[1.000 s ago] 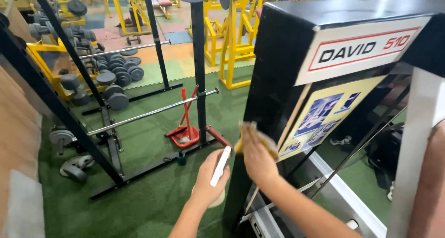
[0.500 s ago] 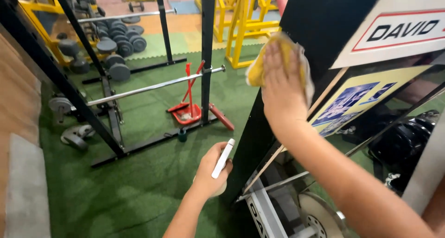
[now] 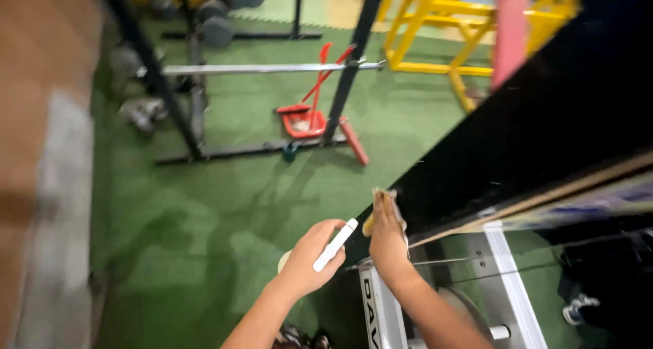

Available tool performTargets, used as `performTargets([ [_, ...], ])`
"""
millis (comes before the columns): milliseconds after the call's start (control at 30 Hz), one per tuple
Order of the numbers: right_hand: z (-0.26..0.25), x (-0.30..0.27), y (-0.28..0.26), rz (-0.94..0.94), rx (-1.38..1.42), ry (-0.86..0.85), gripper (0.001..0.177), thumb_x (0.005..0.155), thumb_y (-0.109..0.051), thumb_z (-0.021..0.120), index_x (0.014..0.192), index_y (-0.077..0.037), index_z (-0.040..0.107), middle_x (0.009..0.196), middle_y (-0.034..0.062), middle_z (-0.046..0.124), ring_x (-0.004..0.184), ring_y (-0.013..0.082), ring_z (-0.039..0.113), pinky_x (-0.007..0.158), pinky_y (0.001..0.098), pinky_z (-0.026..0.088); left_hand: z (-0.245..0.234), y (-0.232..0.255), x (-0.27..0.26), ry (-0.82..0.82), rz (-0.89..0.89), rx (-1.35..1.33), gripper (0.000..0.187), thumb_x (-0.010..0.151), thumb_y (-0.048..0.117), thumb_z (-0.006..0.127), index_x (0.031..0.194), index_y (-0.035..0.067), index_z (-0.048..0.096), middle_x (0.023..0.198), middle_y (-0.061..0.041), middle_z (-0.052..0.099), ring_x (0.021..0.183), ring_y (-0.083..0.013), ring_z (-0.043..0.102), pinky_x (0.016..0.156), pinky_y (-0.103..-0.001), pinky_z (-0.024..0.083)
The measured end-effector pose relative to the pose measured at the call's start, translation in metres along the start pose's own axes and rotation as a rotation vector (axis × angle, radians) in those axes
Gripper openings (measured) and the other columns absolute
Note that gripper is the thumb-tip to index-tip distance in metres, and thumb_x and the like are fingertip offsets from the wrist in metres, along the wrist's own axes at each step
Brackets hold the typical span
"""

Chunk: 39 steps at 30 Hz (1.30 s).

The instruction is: The recorder is wiping down and cleaning various exercise machines in a gym using a spray bottle and a cloth.

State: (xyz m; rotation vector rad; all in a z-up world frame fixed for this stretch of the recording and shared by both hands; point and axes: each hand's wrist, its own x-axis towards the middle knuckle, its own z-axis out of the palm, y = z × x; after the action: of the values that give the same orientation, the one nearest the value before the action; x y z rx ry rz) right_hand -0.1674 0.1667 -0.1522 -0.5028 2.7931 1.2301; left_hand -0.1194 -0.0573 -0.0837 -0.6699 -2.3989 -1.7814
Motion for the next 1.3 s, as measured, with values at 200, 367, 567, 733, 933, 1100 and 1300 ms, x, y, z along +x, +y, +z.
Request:
performTargets([
  [200, 0.080, -0.005, -0.053, 0.177, 0.341, 0.106, 0.074, 0.093, -0.021, 0.049, 0.161, 0.001, 0.028, 0.165, 0.0261, 0.026, 0.152, 0.0361, 0.019, 0.124, 0.0403, 0.012, 0.002, -0.035, -0.033, 0.032, -0.058, 0.000, 0.041, 0.085, 0.010, 0.067, 0.125, 0.005, 0.057, 0.121, -0.016, 0.065, 0.113, -0.0375, 0.062, 0.095, -0.043, 0.051],
  [367, -0.058, -0.043, 0.042, 0.013, 0.084, -0.121, 0.075, 0.097, -0.038, 0.040, 0.158, 0.003, 0.025, 0.167, 0.0155, 0.020, 0.155, 0.0308, 0.012, 0.124, 0.0465, 0.005, 0.006, -0.050, -0.032, 0.005, -0.114, -0.021, 0.043, 0.085, 0.010, 0.067, 0.126, 0.006, 0.057, 0.122, -0.015, 0.065, 0.114, -0.0356, 0.063, 0.096, -0.042, 0.051],
  [567, -0.078, -0.032, 0.042, -0.092, -0.270, -0.236, 0.072, 0.100, -0.037, 0.031, 0.157, 0.006, 0.020, 0.167, 0.0238, 0.016, 0.153, 0.0384, 0.009, 0.118, 0.0594, 0.002, 0.018, -0.074, -0.026, 0.047, -0.124, -0.042, 0.045, 0.085, 0.009, 0.068, 0.128, 0.006, 0.057, 0.124, -0.014, 0.065, 0.116, -0.0355, 0.062, 0.097, -0.042, 0.051],
  [733, -0.031, 0.013, -0.007, -0.194, -0.388, -0.303, 0.074, 0.100, -0.032, 0.035, 0.159, 0.008, 0.018, 0.166, 0.0286, 0.016, 0.152, 0.0459, 0.008, 0.117, 0.0631, 0.002, 0.026, -0.102, -0.020, 0.038, -0.136, -0.046, 0.049, 0.081, 0.008, 0.071, 0.128, 0.006, 0.057, 0.123, -0.014, 0.064, 0.118, -0.0355, 0.061, 0.099, -0.042, 0.050],
  [933, 0.068, 0.073, -0.086, -0.337, -0.384, -0.383, 0.073, 0.103, -0.035, 0.034, 0.161, 0.007, 0.019, 0.167, 0.0268, 0.015, 0.153, 0.0488, 0.007, 0.115, 0.0671, 0.000, 0.040, -0.145, -0.016, 0.069, -0.214, -0.039, 0.050, 0.076, 0.005, 0.073, 0.125, 0.008, 0.064, 0.121, -0.012, 0.067, 0.115, -0.0341, 0.063, 0.099, -0.041, 0.052],
  [1100, 0.086, 0.109, -0.131, -0.530, -0.415, -0.555, 0.072, 0.106, -0.035, 0.041, 0.163, 0.001, 0.017, 0.170, 0.0224, 0.013, 0.154, 0.0500, 0.008, 0.115, 0.0721, 0.000, 0.047, -0.187, -0.013, 0.052, -0.253, -0.099, 0.050, 0.078, 0.004, 0.071, 0.127, 0.007, 0.062, 0.126, -0.012, 0.066, 0.118, -0.0337, 0.063, 0.094, -0.040, 0.053],
  [1300, 0.224, 0.140, -0.239, -0.476, -0.412, -0.475, 0.070, 0.105, -0.033, 0.039, 0.162, 0.003, 0.019, 0.170, 0.0212, 0.016, 0.153, 0.0473, 0.011, 0.117, 0.0675, 0.001, 0.052, -0.247, -0.023, 0.048, -0.210, -0.064, 0.050, 0.078, 0.005, 0.071, 0.127, 0.005, 0.061, 0.129, -0.013, 0.066, 0.123, -0.0346, 0.062, 0.101, -0.042, 0.051],
])
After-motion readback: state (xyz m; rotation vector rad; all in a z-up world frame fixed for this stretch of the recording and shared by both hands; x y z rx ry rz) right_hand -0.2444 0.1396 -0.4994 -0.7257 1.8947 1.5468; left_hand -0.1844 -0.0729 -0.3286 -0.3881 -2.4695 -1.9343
